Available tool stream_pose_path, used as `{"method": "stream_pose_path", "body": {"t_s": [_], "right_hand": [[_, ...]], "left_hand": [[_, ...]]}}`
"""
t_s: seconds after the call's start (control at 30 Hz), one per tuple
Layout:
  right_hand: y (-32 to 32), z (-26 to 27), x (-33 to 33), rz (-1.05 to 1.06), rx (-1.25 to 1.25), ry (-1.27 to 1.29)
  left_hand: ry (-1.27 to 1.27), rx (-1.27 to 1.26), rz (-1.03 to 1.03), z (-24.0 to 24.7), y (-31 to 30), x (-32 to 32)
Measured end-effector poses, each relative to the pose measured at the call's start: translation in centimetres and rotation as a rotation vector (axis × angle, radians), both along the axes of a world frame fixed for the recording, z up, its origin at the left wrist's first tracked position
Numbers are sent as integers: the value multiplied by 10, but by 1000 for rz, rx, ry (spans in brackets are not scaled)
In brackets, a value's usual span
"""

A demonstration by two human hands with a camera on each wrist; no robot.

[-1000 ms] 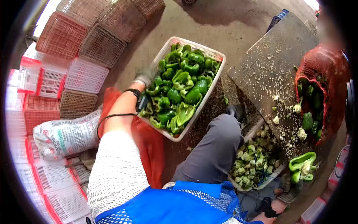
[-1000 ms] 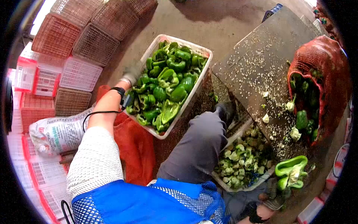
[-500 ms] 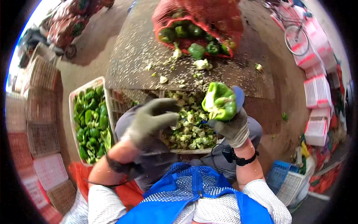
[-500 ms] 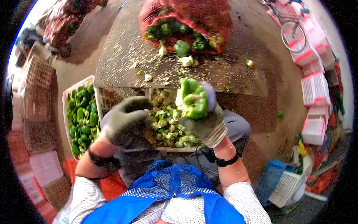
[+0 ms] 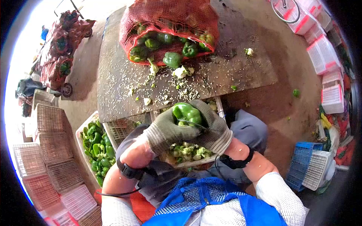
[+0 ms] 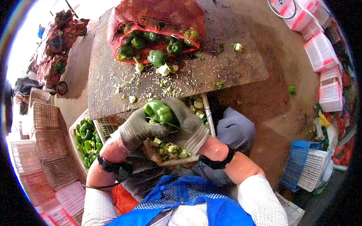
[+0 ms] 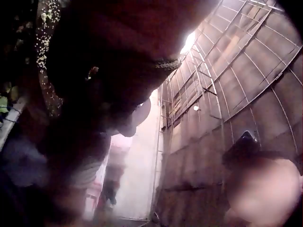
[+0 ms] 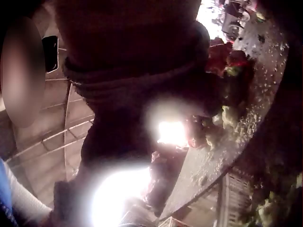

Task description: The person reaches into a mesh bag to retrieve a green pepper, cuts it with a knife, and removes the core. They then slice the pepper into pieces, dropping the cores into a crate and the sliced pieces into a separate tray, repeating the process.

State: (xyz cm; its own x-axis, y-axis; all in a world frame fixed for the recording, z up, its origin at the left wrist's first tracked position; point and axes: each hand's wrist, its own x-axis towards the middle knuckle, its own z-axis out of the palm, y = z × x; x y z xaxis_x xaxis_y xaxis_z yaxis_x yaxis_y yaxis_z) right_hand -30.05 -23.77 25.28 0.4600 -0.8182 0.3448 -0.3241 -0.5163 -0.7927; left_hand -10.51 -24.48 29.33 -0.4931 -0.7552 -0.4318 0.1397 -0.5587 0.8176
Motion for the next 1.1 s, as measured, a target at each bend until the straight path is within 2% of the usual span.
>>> {"method": "stream_pose_path", "body": {"t_s": [0.1, 0.13, 0.17, 0.23, 0.27, 0.3, 0.37, 0.43, 0.5, 0.57, 0.6, 0.63, 0.67, 0.7, 0.73, 0.77, 0.83, 0.87, 0.97, 1.0, 1.07, 1.1], "right_hand": [[-14, -2, 5, 90, 641, -573], [-25, 4, -7, 69, 382, -230], [-31, 1, -14, 31, 465, -173], [-41, 2, -21, 11, 324, -19], [-42, -3, -20, 8, 357, -34], [-43, -7, -17, 6, 390, -48], [-45, -12, -13, 1, 432, -47], [-50, -10, -9, -6, 497, -68], [-54, -3, -6, -21, 612, -136], [-58, -4, -7, 25, 638, -78], [-57, -5, -7, 58, 503, -54], [-57, -6, -7, 108, 566, -77], [-56, -6, -7, 155, 631, -99], [-55, -6, -7, 228, 705, -145], [-53, 1, -6, 250, 708, -68], [-52, 6, -5, 267, 781, -20], [-50, 13, -3, 315, 910, 79], [-42, 1, -1, 311, 766, -27], [-37, -13, -1, 266, 977, -250], [-35, -16, 0, 247, 1071, -345], [-39, -16, -5, 193, 1129, -431], [-41, -14, -7, 164, 1155, -476]], "left_hand": [[-106, -11, 49, -24, -12, 13], [-130, -4, 137, -23, -14, 10], [-125, 26, 138, -30, -18, 11], [-109, 89, 143, -48, -25, 14], [-60, 58, 99, -59, -28, 12], [-94, 124, 89, -49, -30, 3], [-205, -46, -19, -61, -33, -7], [-134, -81, -67, -49, -34, -18], [-92, -162, -1, -76, -26, -17], [-78, -154, -107, -49, -31, -12], [-24, -127, -95, -44, -31, -13], [10, -53, -66, -48, -27, -13], [46, 21, -114, -52, -24, -7], [-29, -70, -220, -52, -24, -2], [-100, -168, -321, -52, -23, 4], [-2, -81, -318, -52, -20, 9], [64, -42, -473, -55, -19, 25], [151, -380, -521, -66, -22, 23], [248, -356, -728, -89, -30, 32], [226, -221, -680, -77, -32, 30], [196, -331, -615, -59, -39, 40], [176, -234, -557, -49, -38, 41]]}}
